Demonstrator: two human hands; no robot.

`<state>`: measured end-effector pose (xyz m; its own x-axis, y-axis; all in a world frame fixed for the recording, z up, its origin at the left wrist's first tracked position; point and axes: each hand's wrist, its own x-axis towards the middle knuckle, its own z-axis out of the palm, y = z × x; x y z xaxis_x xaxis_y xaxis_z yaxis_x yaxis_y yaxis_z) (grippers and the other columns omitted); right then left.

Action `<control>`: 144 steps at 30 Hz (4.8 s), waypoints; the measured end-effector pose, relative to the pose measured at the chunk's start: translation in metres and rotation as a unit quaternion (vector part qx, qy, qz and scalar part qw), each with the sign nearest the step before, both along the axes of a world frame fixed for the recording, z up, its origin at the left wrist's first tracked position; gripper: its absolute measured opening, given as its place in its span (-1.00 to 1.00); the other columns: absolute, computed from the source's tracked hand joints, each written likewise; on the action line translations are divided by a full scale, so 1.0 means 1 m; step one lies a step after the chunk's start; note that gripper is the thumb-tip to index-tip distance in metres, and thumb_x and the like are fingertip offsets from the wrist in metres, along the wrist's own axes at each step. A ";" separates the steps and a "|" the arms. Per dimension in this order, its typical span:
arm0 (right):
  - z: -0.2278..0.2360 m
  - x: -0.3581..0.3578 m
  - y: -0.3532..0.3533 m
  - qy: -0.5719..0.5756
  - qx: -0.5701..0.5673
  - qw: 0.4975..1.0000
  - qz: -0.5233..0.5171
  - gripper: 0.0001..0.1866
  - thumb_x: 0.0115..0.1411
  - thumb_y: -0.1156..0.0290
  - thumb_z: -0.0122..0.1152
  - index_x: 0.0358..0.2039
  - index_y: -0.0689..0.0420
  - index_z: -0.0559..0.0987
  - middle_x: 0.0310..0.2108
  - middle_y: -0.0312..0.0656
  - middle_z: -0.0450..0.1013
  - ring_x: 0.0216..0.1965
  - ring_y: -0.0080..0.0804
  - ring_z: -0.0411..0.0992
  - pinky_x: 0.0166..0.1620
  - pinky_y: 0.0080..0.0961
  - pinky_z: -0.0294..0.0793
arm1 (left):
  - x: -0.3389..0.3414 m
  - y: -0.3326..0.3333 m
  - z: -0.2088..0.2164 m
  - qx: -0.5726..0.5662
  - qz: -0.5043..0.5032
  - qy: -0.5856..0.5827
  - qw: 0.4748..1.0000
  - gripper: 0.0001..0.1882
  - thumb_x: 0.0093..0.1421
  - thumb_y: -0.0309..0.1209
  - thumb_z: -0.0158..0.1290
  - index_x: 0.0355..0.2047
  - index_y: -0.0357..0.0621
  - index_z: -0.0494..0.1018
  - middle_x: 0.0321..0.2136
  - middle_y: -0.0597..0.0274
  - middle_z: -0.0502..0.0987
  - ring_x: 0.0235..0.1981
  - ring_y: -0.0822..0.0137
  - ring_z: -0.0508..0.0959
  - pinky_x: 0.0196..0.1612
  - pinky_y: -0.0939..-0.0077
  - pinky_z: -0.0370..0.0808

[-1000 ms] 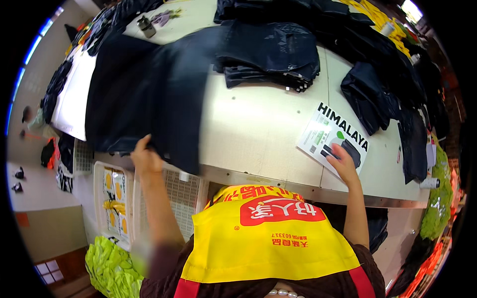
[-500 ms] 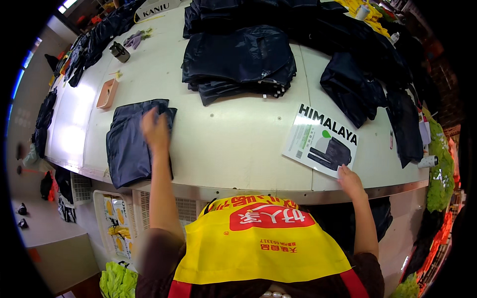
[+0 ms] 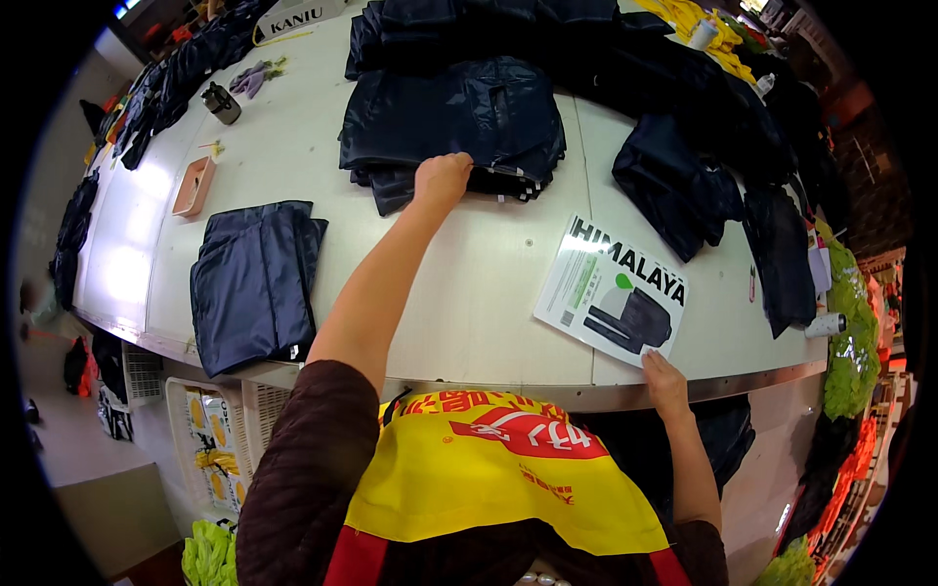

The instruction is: The person repeatedly picks a folded black pouch from a stack, inserts a printed paper into it, and places the pouch on a growing pile. The person handles the pouches and papers by hand on a worktable in a warehouse-like setting.

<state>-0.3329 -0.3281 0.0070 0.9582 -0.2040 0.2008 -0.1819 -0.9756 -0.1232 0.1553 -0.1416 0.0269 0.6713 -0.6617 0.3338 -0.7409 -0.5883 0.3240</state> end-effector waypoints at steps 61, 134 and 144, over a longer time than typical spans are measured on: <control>-0.028 0.133 0.122 0.089 0.722 0.651 -0.218 -0.77 0.21 0.38 0.05 -0.13 0.15 0.47 -0.38 -0.29 0.50 -0.49 -0.60 0.45 -0.50 -0.65 0.47 | -0.204 0.140 -0.075 -0.162 -0.019 0.074 0.984 -0.89 0.00 -0.43 0.11 -0.46 -0.14 0.43 -0.38 0.22 0.46 -0.21 0.16 0.41 -0.14 0.27 0.29; 0.028 0.186 0.127 -0.098 0.902 0.385 -0.169 -0.93 0.17 0.37 0.14 -0.38 0.05 0.47 -0.46 -0.30 0.49 -0.45 -0.51 0.50 -0.39 -0.59 0.53 | -0.216 0.237 0.099 -0.447 0.064 0.625 0.636 -0.48 -0.02 -0.73 -0.10 0.03 -0.36 0.25 -0.05 -0.01 0.42 -0.09 0.03 0.49 -0.19 0.08 0.55; 0.017 0.093 0.033 0.043 0.283 0.954 -0.094 -0.50 0.00 0.31 0.23 -0.03 0.21 0.44 -0.02 0.06 0.38 0.03 -0.03 0.33 0.07 -0.39 0.32 | -0.113 0.388 0.064 -0.614 0.137 0.275 0.727 -0.66 0.09 -0.67 -0.06 -0.07 -0.44 0.35 -0.15 0.02 0.47 -0.25 0.22 0.55 -0.22 0.28 0.57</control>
<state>-0.2402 -0.2951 0.0244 0.9022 -0.4258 -0.0696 -0.3797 -0.7071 -0.5965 0.0427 0.2463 0.0914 0.9773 0.0929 0.1903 -0.2096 0.2946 0.9324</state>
